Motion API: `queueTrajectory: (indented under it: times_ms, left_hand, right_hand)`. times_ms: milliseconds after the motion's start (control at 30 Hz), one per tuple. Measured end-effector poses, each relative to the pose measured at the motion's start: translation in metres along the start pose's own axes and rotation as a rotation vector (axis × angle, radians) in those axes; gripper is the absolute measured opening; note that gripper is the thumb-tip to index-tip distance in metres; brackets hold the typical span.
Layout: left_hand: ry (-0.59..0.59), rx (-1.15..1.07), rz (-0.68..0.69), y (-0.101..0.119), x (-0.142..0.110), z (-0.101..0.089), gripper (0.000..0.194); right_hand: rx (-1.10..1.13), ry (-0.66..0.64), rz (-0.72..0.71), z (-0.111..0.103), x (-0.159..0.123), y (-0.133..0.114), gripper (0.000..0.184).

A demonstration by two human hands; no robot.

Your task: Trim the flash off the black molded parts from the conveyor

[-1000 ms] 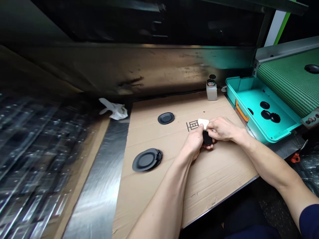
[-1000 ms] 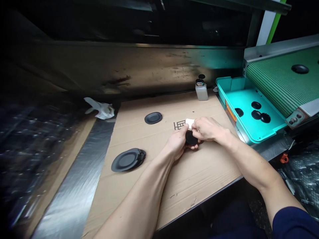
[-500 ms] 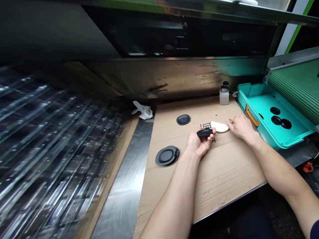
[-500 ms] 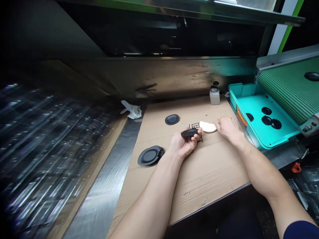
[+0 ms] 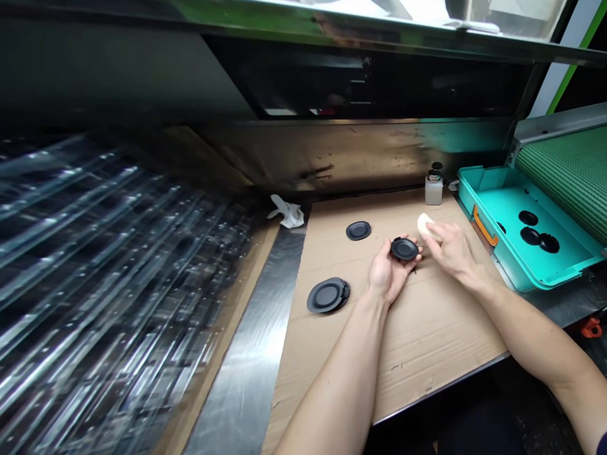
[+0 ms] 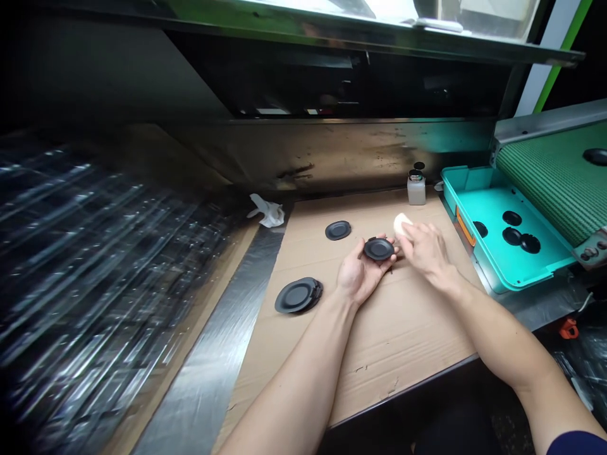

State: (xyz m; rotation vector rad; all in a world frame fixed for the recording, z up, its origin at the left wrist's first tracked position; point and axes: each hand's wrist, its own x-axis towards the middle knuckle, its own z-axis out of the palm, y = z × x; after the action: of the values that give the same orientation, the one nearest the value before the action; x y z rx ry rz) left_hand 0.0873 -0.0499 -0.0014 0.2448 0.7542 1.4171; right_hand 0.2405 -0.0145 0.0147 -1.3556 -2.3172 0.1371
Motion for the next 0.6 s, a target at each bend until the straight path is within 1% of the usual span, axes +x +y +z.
queueTrajectory:
  times_ms: [67, 133, 167, 267, 333, 433, 500, 600]
  left_hand:
    - [0.020, -0.044, 0.013, -0.003, 0.002, 0.000, 0.036]
    - [0.040, -0.059, 0.010, -0.003, 0.003, 0.000, 0.036]
    - [0.040, -0.061, 0.013, -0.003, 0.003, 0.000, 0.038]
    - [0.036, -0.076, 0.037, -0.002, 0.004, -0.001, 0.038]
    - [0.064, -0.076, 0.027, -0.003, 0.005, -0.001, 0.035]
    - [0.080, -0.059, 0.000, -0.004, 0.007, -0.003, 0.031]
    - [0.073, -0.063, 0.020, -0.003, 0.007, -0.005, 0.031]
    - [0.056, -0.084, 0.038, 0.000, 0.006, -0.006, 0.031]
  right_hand:
    - [0.004, -0.075, -0.065, 0.006, -0.008, -0.018, 0.039]
    - [-0.030, -0.116, -0.118, 0.013, -0.014, -0.034, 0.040]
    - [-0.054, -0.118, -0.119, 0.015, -0.016, -0.040, 0.041]
    - [-0.113, -0.145, -0.034, 0.016, -0.017, -0.048, 0.042]
    - [-0.124, -0.171, -0.034, 0.016, -0.018, -0.050, 0.041]
    - [-0.114, -0.168, -0.123, 0.017, -0.019, -0.051, 0.042]
    - [-0.129, -0.156, -0.085, 0.017, -0.015, -0.046, 0.041]
    - [-0.153, -0.125, 0.047, 0.013, -0.003, -0.026, 0.038]
